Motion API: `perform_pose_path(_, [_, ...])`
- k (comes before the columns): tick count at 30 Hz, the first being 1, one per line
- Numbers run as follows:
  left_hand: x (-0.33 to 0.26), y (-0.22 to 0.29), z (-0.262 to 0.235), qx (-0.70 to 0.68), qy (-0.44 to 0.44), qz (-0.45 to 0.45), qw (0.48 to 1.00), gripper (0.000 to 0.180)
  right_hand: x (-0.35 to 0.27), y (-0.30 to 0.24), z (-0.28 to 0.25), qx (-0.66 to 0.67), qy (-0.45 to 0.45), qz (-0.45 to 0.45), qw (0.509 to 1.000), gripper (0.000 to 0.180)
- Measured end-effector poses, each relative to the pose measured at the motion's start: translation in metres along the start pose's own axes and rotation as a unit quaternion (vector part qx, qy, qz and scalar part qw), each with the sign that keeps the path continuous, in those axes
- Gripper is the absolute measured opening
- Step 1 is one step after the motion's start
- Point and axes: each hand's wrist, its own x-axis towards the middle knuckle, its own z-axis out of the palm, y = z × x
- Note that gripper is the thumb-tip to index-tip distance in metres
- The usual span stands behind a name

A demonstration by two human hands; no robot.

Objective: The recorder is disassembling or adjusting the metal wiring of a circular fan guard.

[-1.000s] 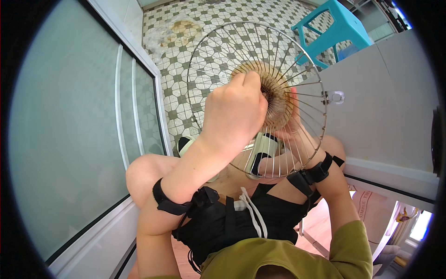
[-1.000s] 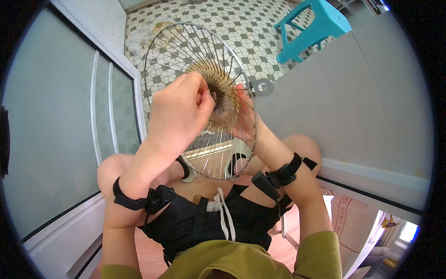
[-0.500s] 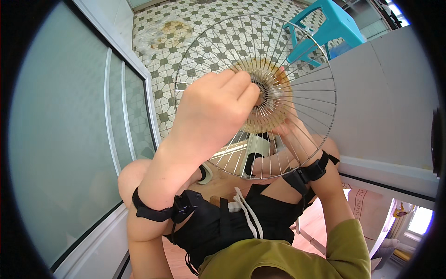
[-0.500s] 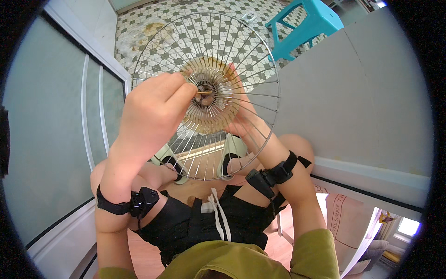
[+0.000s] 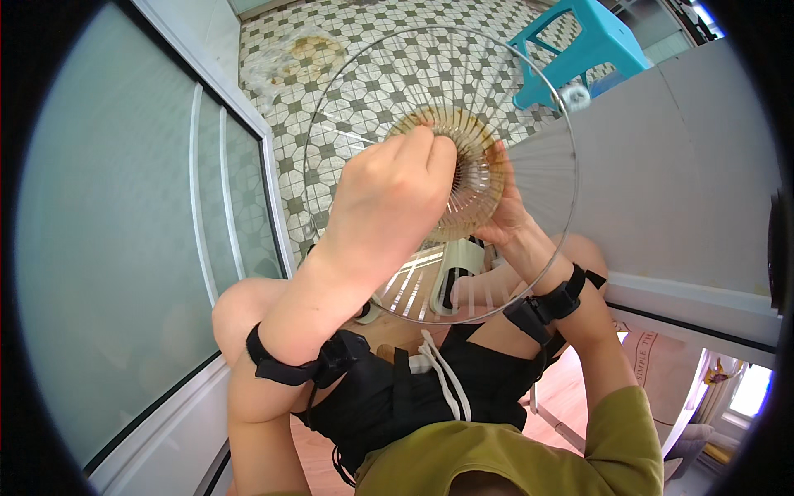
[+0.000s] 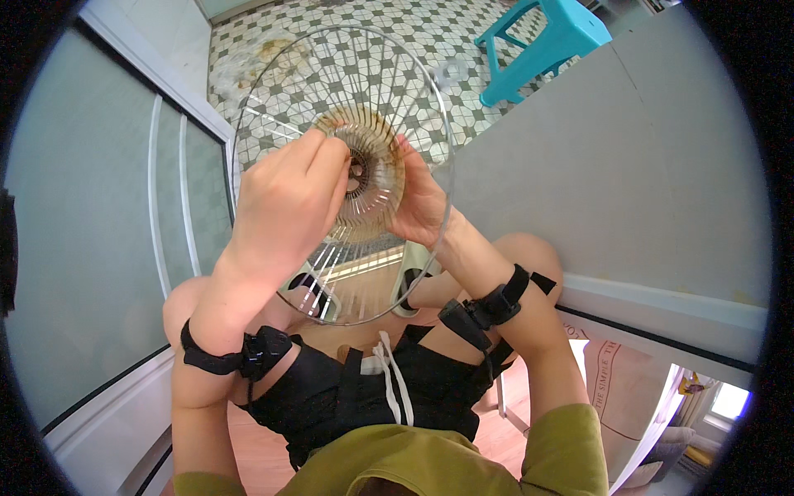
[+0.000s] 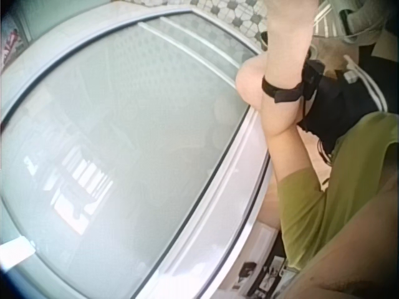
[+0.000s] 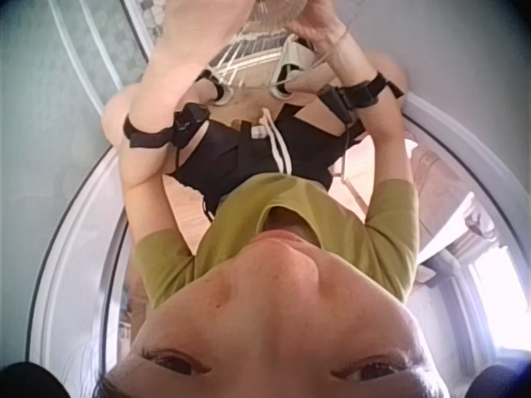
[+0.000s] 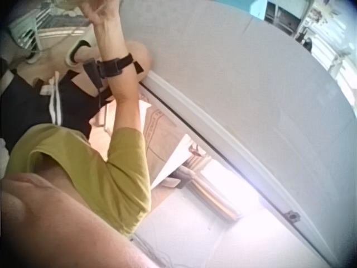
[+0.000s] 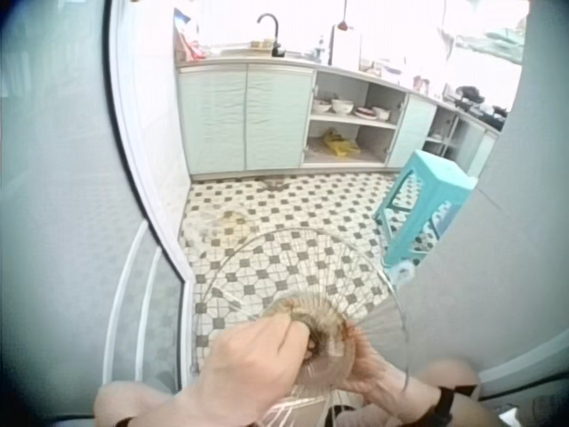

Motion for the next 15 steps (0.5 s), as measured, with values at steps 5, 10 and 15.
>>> perform_pose_path(5, [-0.004, 0.008, -0.001, -0.031, -0.042, -0.124, 0.991, 0.013, -0.004, -0.003, 0.003, -0.128, 0.016, -0.031, 0.991, 0.063])
perform_pose_path(10, [-0.007, 0.006, 0.008, -0.052, -0.002, -0.077, 0.996, 0.014, 0.003, -0.008, 0.014, -0.14, 0.007, -0.013, 0.99, 0.073])
perform_pose_path(15, [-0.006, 0.004, 0.014, -0.037, 0.036, 0.031, 0.998, 0.014, 0.009, -0.021, 0.034, -0.271, 0.099, -0.092, 0.953, 0.055])
